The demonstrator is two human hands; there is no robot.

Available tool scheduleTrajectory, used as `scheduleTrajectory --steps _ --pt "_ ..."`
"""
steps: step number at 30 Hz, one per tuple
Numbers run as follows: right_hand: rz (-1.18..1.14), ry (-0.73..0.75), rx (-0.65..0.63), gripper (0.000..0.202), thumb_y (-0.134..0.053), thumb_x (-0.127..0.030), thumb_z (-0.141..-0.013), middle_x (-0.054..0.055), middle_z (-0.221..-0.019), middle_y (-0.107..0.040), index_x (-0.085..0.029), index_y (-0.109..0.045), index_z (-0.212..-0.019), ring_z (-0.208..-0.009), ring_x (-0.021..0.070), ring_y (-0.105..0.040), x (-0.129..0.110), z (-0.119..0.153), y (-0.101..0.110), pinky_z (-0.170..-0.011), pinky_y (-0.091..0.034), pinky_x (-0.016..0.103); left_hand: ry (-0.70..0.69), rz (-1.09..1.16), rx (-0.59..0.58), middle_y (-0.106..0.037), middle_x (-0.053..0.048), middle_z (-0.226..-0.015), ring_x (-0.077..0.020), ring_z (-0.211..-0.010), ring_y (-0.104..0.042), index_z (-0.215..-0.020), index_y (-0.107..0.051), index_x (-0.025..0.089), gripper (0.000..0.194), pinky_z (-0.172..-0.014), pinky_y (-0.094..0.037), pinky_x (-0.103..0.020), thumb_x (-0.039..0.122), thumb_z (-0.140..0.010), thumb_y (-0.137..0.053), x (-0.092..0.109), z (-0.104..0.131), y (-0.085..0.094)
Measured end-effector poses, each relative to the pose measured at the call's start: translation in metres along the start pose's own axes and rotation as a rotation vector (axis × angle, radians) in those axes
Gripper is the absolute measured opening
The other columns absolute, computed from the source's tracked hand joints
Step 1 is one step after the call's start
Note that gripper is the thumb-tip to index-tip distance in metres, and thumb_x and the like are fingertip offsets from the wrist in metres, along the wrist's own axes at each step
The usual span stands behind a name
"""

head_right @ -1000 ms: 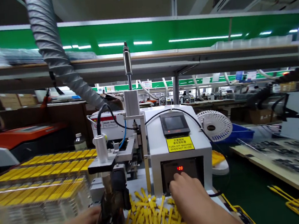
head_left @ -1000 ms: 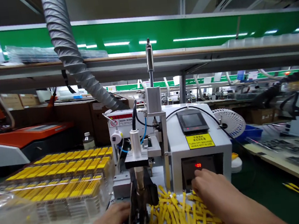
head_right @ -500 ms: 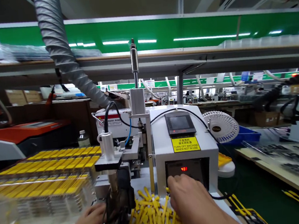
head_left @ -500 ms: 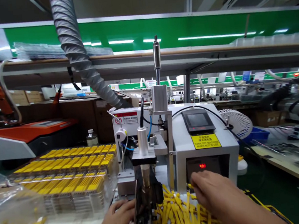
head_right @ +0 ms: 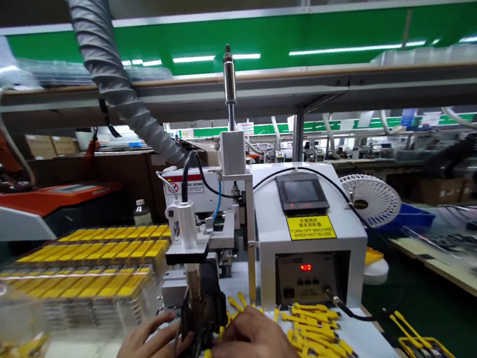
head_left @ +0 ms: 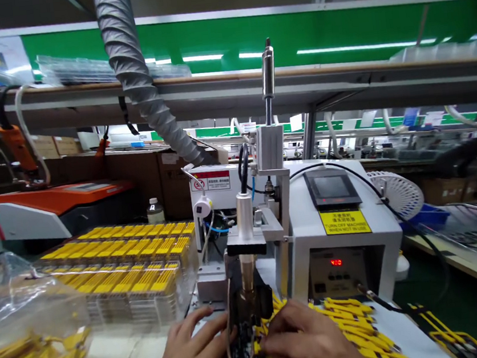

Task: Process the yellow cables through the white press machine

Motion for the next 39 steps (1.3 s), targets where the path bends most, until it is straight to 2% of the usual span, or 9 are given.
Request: scheduleTrajectory --steps 7,9,12,14,17,21,25,32,39 --pt "0.122 0.09 -0.006 0.018 -0.049 -0.024 -0.1 0.003 -0.082 -0.061 -0.021 -0.067 -0.101 -0.07 0.0132 -0.051 -0.002 -0.001 -0.001 -0.058 -0.036 0.023 -0.208 0.022 0.132 -0.069 0.008 -0.119 -0.0142 -0.108 -0.06 -0.13 -0.056 0.033 0.044 -0.079 -0.056 -0.022 0.054 -0.093 -0.048 -0.005 -0.004 0.004" --pt "0.147 0.075 -0.007 0.021 -0.047 -0.029 -0.101 0.004 -0.08 -0.059 -0.021 -0.066 -0.096 -0.07 0.0139 -0.05 -0.003 0.001 -0.004 -0.058 -0.035 0.024 -0.225 0.072 0.081 -0.069 0.005 -0.12 -0.0147 -0.11 -0.06 -0.127 -0.059 0.033 0.039 -0.083 -0.057 -0.022 0.049 -0.091 -0.053 -0.003 -0.008 0.009" --pt "0.2 0.031 -0.041 0.029 -0.043 -0.037 -0.103 0.005 -0.08 -0.056 -0.021 -0.064 -0.091 -0.074 0.0165 -0.05 -0.004 0.0 -0.005 -0.061 -0.039 0.025 -0.18 0.094 -0.1 -0.068 0.006 -0.121 -0.0147 -0.113 -0.061 -0.127 -0.058 0.036 0.037 -0.091 -0.057 -0.023 0.042 -0.091 -0.057 0.002 -0.013 0.013" --pt "0.261 0.061 -0.063 0.033 -0.038 -0.037 -0.104 0.006 -0.08 -0.055 -0.02 -0.063 -0.091 -0.074 0.0175 -0.049 -0.009 -0.004 -0.003 -0.063 -0.042 0.026 -0.181 0.07 -0.137 -0.067 0.007 -0.122 -0.0148 -0.114 -0.06 -0.128 -0.057 0.037 0.036 -0.092 -0.056 -0.023 0.038 -0.092 -0.055 0.005 -0.014 0.017" --pt "0.348 0.131 -0.104 0.033 -0.036 -0.033 -0.104 0.007 -0.08 -0.054 -0.018 -0.063 -0.094 -0.073 0.0179 -0.048 -0.016 -0.009 0.001 -0.06 -0.042 0.025 -0.263 -0.018 -0.081 -0.069 0.005 -0.119 -0.0152 -0.111 -0.061 -0.126 -0.059 0.035 0.034 -0.088 -0.055 -0.023 0.035 -0.094 -0.049 0.011 -0.019 0.022" --pt "0.367 0.104 -0.194 0.024 -0.045 -0.034 -0.101 0.008 -0.086 -0.055 -0.02 -0.064 -0.097 -0.077 0.0196 -0.049 -0.01 -0.006 -0.001 -0.063 -0.044 0.028 -0.449 -0.194 0.039 -0.074 0.004 -0.102 -0.0181 -0.094 -0.065 -0.107 -0.067 0.029 0.035 -0.076 -0.051 -0.031 0.035 -0.098 -0.034 0.023 -0.031 0.031" --pt "0.263 0.012 -0.244 0.014 -0.055 -0.032 -0.096 0.007 -0.09 -0.054 -0.022 -0.064 -0.099 -0.083 0.0189 -0.048 -0.001 0.001 -0.005 -0.073 -0.046 0.031 -0.593 -0.298 0.003 -0.075 0.002 -0.098 -0.0215 -0.09 -0.068 -0.104 -0.066 0.024 0.038 -0.078 -0.049 -0.039 0.017 -0.089 -0.032 0.032 -0.036 0.035" --pt "0.211 -0.005 -0.211 0.016 -0.053 -0.033 -0.097 0.005 -0.079 -0.046 -0.024 -0.066 -0.102 -0.071 0.0168 -0.039 -0.001 0.001 0.0 -0.064 -0.037 0.027 -0.632 -0.303 -0.039 -0.075 0.005 -0.099 -0.0214 -0.085 -0.072 -0.107 -0.066 0.025 0.036 -0.068 -0.058 -0.038 0.019 -0.079 -0.045 0.034 -0.028 0.032" --pt "0.26 0.01 -0.229 0.017 -0.051 -0.03 -0.097 0.007 -0.087 -0.052 -0.024 -0.064 -0.106 -0.076 0.0181 -0.042 -0.005 0.002 0.001 -0.072 -0.042 0.029 -0.629 -0.286 -0.004 -0.075 0.002 -0.101 -0.0208 -0.087 -0.072 -0.107 -0.066 0.022 0.036 -0.069 -0.06 -0.035 0.018 -0.091 -0.034 0.034 -0.028 0.029"
Point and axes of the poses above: each hand's wrist, its own z-axis away from the middle knuckle, its own y-axis out of the back of the hand, x = y × z, the point moved 6 cm from there along -z, towards the middle knuckle
